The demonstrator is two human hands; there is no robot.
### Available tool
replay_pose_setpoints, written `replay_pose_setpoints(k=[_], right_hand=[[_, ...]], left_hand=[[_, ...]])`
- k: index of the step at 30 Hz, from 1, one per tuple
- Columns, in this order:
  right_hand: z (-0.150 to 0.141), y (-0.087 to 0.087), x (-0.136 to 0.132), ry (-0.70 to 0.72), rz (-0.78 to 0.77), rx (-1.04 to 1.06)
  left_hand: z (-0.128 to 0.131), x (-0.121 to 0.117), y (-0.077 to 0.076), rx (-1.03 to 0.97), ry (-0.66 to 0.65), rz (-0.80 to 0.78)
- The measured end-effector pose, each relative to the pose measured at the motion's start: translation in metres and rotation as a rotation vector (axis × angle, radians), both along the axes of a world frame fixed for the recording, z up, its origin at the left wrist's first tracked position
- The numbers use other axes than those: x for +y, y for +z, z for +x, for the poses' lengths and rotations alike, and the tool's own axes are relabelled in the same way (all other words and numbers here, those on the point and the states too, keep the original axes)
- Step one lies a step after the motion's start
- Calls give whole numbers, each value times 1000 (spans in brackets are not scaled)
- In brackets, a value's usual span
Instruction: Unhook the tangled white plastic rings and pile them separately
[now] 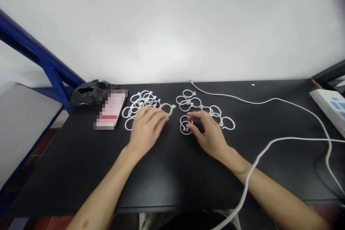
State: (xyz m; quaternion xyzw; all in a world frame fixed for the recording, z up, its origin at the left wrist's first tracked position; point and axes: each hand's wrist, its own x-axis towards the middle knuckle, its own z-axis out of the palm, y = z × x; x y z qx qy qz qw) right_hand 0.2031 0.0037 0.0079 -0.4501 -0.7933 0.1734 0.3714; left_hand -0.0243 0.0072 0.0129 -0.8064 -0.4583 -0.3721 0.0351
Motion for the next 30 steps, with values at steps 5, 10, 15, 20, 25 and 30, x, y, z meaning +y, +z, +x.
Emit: replay_pose_setpoints(k=[5,10,15,20,25,30], right_hand=[[2,-2,3,19,47,-139],[3,-2,4,41,41,-200],[5,-4,4,18,48,-282],[7,-2,4,-54,55,-367],[8,8,3,-42,-1,-454],[8,10,2,16,-30,-490]], left_hand=[[-45,20,-3,13,414,24],[-62,27,-14,26,516,-67],[-61,27,-17,24,518,-152],[-56,24,-8,-16,518,-150],[-38,16,3,-11,447,-108],[-6,3,1,41,148,-129]])
